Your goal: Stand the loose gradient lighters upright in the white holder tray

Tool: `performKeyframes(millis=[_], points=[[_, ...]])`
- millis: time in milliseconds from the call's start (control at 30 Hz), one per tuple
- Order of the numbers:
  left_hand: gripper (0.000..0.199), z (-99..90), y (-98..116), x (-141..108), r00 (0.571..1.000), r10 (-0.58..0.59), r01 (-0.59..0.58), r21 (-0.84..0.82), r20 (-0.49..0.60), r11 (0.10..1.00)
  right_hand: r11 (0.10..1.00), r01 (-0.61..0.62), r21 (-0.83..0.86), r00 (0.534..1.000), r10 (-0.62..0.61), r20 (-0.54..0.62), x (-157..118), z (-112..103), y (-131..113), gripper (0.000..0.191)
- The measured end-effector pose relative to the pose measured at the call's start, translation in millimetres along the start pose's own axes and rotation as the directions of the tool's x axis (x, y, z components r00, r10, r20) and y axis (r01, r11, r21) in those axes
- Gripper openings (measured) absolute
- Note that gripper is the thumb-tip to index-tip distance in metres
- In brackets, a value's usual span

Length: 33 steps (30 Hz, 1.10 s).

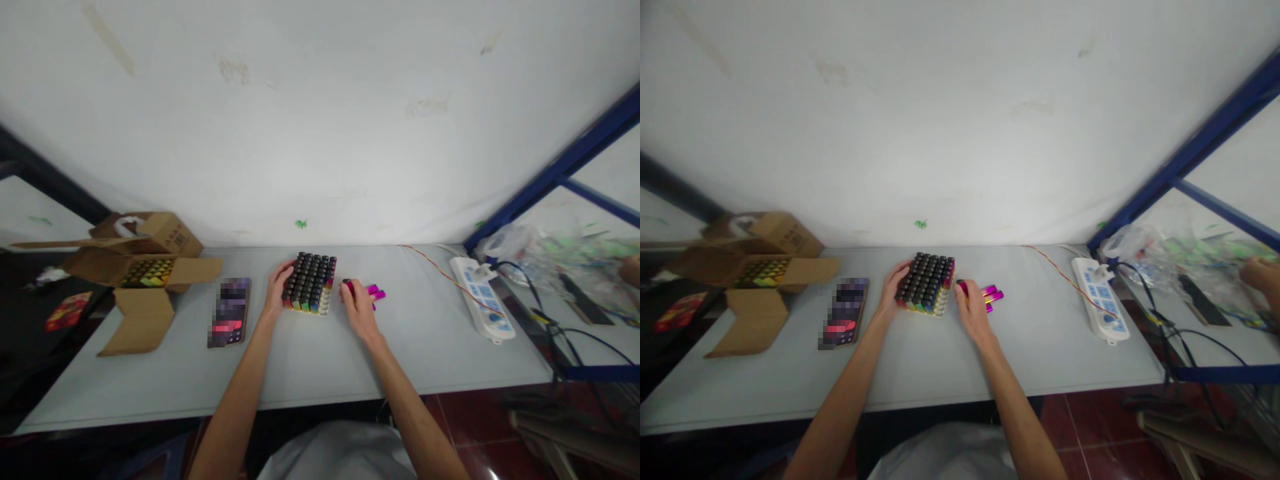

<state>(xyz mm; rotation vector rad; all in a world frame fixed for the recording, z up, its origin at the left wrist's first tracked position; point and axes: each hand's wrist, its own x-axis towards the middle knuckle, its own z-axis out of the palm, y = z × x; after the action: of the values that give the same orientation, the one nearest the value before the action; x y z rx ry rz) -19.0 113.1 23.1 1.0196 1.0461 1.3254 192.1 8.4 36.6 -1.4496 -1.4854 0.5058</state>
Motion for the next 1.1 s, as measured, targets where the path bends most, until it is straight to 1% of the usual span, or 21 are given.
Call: performKeyframes(millis=[67,133,233,367,467,633,733,833,900,1000,1033,1100], points=[[0.042,-0.2,0.6,-0.6,1.000,0.001,-0.001,-0.002,0.004,1.000,0.995,0.079,-0.064,0.996,-0.082,-0.041,3.5,-3.7,-0.8,0.037],[0.042,0.0,1.2,-1.0,1.000,0.005,-0.005,-0.004,0.007,1.000,0.982,0.125,-0.140,0.991,-0.131,-0.040,7.4,-7.6,-1.4,0.039],[0.040,0.9,2.1,-1.3,1.000,0.008,-0.008,-0.010,0.008,1.000,0.978,0.114,-0.172,0.993,-0.109,0.036,12.9,-10.3,-1.5,0.044],[0.041,2.1,1.9,-0.6,1.000,0.001,-0.001,-0.012,0.013,1.000,0.987,0.069,-0.148,0.997,-0.062,0.055,15.8,-4.8,1.1,0.045],[0.042,1.8,0.4,0.3,1.000,-0.006,0.006,-0.014,0.016,1.000,0.984,0.105,-0.146,0.987,-0.085,0.134,14.3,0.7,3.9,0.042],[0.041,0.6,-1.0,0.8,1.000,0.006,-0.006,-0.009,0.021,1.000,0.941,0.219,-0.257,0.954,-0.151,0.260,16.9,-2.5,7.0,0.034],[0.041,0.2,-1.8,1.5,1.000,0.007,-0.007,-0.008,0.018,1.000,0.901,0.257,-0.349,0.929,-0.131,0.345,25.4,-6.9,7.6,0.026],[0.042,-0.8,-3.7,2.9,1.000,0.019,-0.019,-0.003,0.010,1.000,0.852,0.281,-0.442,0.916,-0.100,0.389,32.7,-6.5,6.6,0.020],[0.042,-1.7,-4.7,3.6,1.000,0.026,-0.026,0.000,0.011,1.000,0.832,0.303,-0.465,0.903,-0.096,0.418,33.0,-4.9,5.7,0.016],[0.042,-2.3,-4.2,3.4,1.000,0.030,-0.030,0.010,0.010,1.000,0.841,0.321,-0.436,0.896,-0.121,0.428,25.1,-6.8,7.5,0.017],[0.042,-2.3,-3.4,3.0,1.000,0.029,-0.029,0.011,0.008,1.000,0.855,0.319,-0.409,0.900,-0.139,0.412,21.1,-9.7,9.7,0.019],[0.042,-1.8,-1.7,2.1,1.000,0.020,-0.020,0.006,0.005,1.000,0.891,0.284,-0.355,0.929,-0.164,0.331,12.9,-19.9,17.2,0.021]])
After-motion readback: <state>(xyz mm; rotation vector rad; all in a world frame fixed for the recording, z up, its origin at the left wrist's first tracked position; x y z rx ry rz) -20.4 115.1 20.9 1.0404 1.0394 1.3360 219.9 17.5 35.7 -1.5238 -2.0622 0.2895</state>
